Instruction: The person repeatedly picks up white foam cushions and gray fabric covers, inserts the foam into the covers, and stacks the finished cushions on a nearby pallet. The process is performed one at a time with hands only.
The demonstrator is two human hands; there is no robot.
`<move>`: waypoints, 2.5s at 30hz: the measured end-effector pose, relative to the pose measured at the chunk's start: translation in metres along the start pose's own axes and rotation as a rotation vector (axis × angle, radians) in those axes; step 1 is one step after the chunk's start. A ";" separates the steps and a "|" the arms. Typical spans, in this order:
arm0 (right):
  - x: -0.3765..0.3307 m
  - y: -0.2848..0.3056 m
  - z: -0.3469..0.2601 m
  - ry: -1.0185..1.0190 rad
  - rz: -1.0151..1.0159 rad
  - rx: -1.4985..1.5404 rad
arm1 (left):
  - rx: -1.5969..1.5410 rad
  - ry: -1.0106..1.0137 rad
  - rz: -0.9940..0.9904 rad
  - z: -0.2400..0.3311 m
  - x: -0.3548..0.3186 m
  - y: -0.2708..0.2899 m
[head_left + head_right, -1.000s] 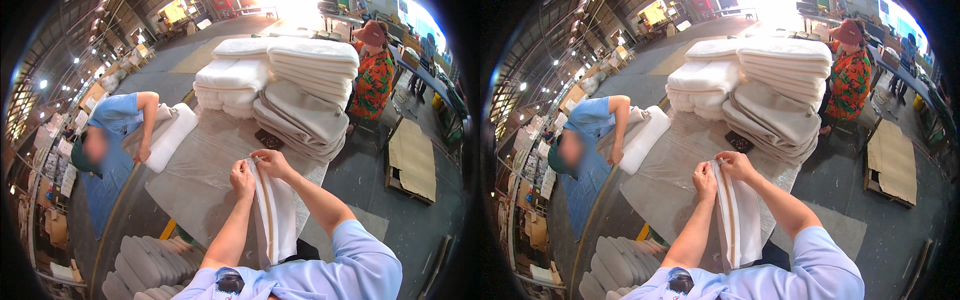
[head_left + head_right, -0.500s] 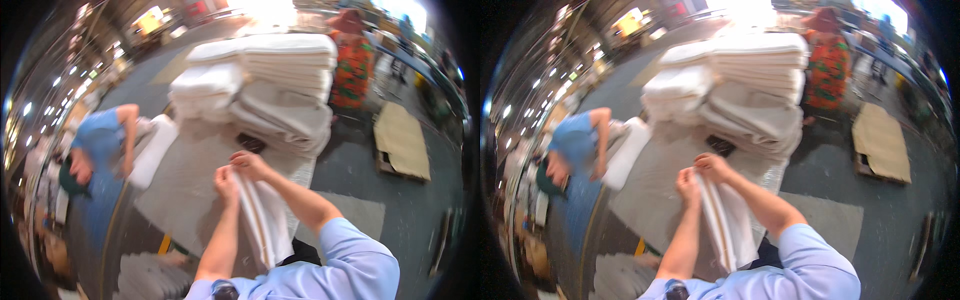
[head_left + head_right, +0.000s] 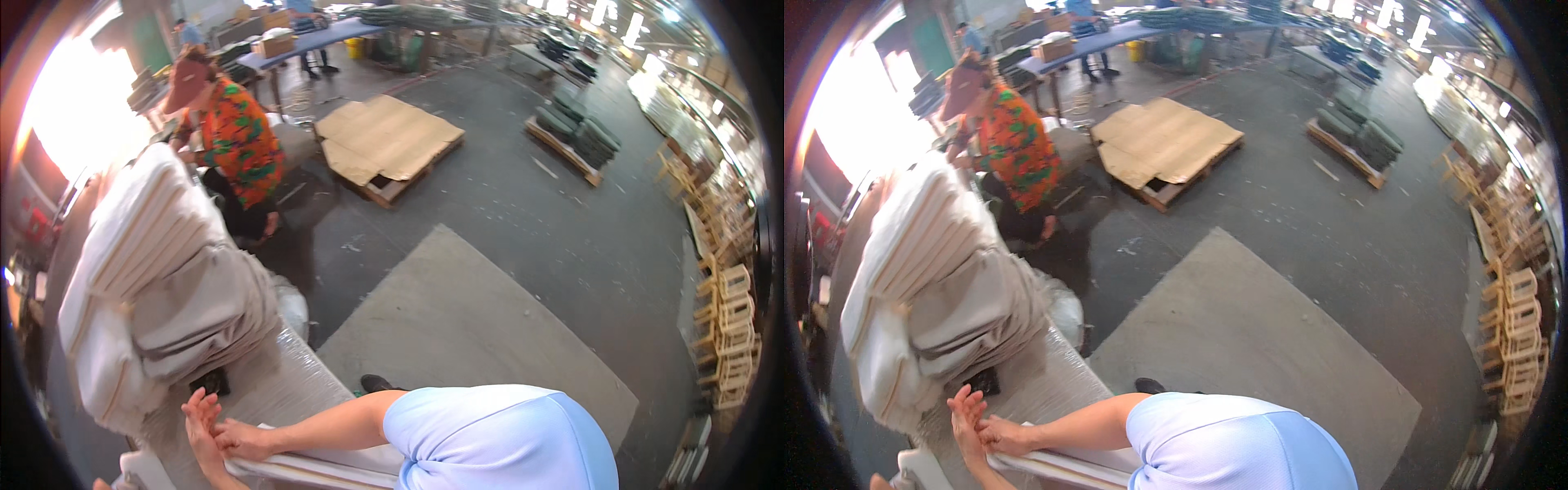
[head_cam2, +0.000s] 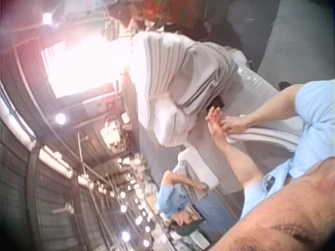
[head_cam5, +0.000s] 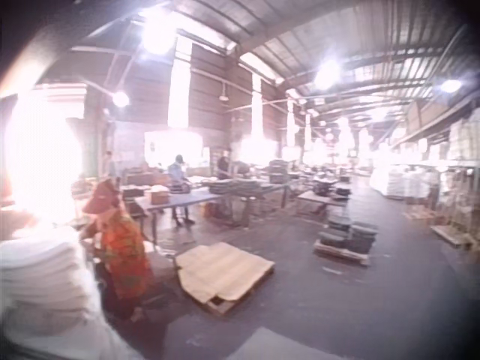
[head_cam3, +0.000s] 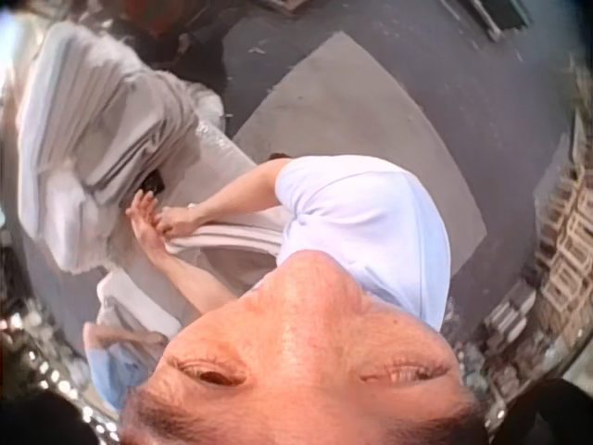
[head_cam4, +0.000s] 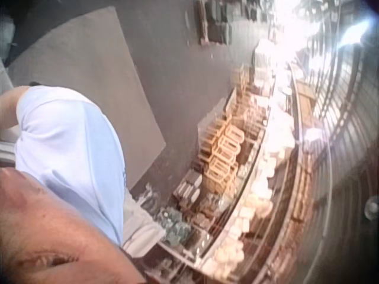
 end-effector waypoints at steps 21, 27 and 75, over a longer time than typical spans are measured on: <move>-0.006 0.041 -0.023 0.133 0.280 0.005 | -0.033 -0.112 0.389 -0.040 0.019 0.027; -0.011 0.050 -0.030 0.220 0.257 -0.010 | 0.030 -0.091 0.336 -0.045 0.025 0.005; -0.068 0.086 0.096 -0.663 0.242 0.334 | -0.051 -0.100 0.534 -0.046 -0.064 0.027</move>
Point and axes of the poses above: each hand's wrist, its own x-axis towards the middle knuckle, its own y-axis out of the back of the hand, z = x × y, the point moved 9 cm from there along x, towards the middle knuckle, and after that the axes turned 13 degrees about y, right-handed, at the moved point
